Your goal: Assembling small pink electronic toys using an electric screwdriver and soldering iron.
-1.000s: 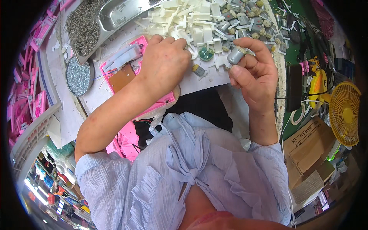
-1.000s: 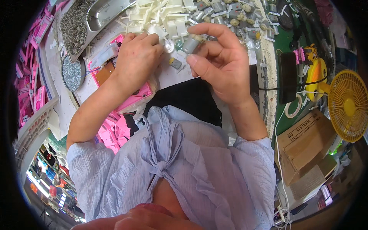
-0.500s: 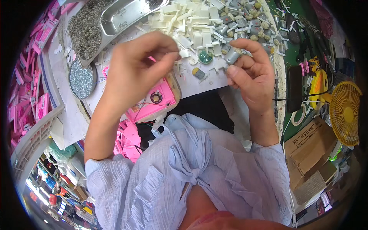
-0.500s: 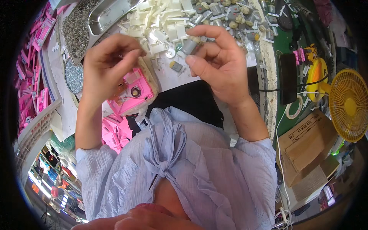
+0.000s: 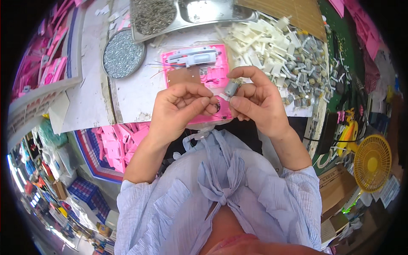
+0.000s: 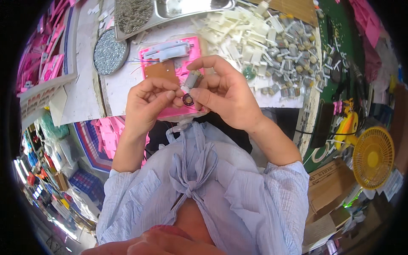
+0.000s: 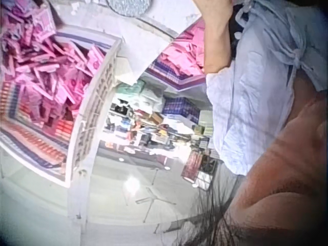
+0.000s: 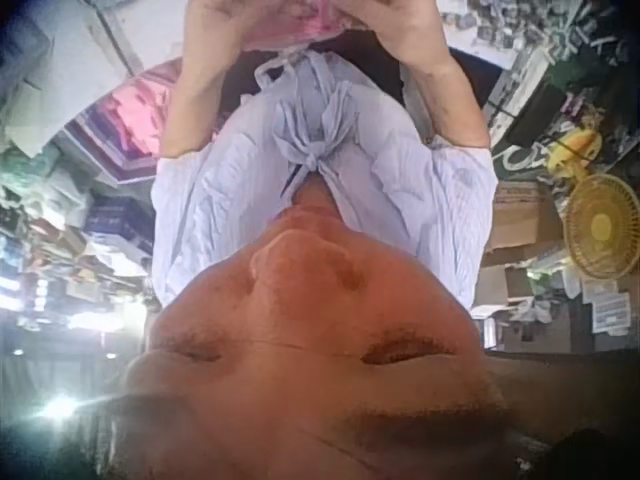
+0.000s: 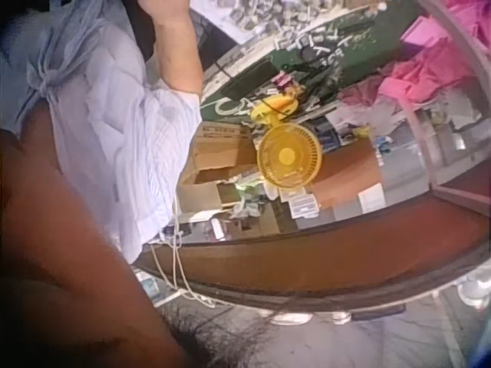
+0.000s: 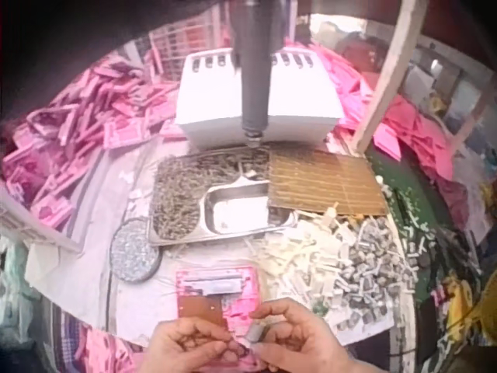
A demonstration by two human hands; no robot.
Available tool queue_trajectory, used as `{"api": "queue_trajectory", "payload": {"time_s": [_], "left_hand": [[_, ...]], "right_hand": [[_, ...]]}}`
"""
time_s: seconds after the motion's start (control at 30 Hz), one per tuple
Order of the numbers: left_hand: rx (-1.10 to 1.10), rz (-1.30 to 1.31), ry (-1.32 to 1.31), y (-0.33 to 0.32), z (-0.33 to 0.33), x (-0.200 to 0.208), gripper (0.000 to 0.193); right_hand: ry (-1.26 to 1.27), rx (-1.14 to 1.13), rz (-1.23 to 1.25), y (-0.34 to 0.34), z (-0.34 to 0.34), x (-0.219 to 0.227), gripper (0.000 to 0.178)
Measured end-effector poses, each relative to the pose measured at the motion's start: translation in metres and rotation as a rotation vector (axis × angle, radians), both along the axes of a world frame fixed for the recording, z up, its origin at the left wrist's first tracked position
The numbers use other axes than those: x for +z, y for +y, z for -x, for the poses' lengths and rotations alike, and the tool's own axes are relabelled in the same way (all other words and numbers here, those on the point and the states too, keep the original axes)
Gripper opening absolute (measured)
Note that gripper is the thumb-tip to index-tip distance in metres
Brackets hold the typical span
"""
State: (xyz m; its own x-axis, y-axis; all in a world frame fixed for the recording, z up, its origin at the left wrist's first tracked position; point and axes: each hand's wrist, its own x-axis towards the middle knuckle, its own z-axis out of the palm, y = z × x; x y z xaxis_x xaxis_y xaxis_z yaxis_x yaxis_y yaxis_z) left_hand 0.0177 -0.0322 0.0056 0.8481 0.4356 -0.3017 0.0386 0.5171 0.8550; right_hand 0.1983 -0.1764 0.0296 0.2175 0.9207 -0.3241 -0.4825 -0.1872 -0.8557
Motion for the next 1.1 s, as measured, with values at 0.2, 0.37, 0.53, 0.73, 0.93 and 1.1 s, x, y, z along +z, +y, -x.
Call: {"api": "queue_trajectory", "payload": {"time_s": [0.2, 0.37, 0.53, 0.73, 0.93, 1.1], "left_hand": [[0.048, -0.073, -0.082, 0.004, 0.008, -0.004, 0.014], [0.013, -0.034, -0.050, 0.003, 0.008, 0.003, 0.012], [-0.038, -0.045, 0.000, 0.002, 0.008, 0.005, 0.012], [0.052, -0.186, -0.075, -0.009, 0.005, 0.002, 0.014], [0.100, -0.233, -0.107, -0.015, 0.002, -0.003, 0.026], [0.089, -0.278, -0.091, -0.016, 0.003, -0.003, 0.030]], "right_hand": [[0.019, 0.033, -0.001, 0.012, 0.007, -0.001, 0.044], [0.103, 0.043, 0.003, 0.013, 0.010, -0.005, 0.044], [0.113, 0.024, 0.012, 0.009, 0.011, -0.006, 0.044], [0.145, 0.016, 0.022, 0.005, 0.011, -0.008, 0.043], [0.233, -0.005, 0.024, 0.006, 0.013, -0.011, 0.042], [0.264, 0.029, 0.037, 0.006, 0.012, -0.011, 0.040]]}}
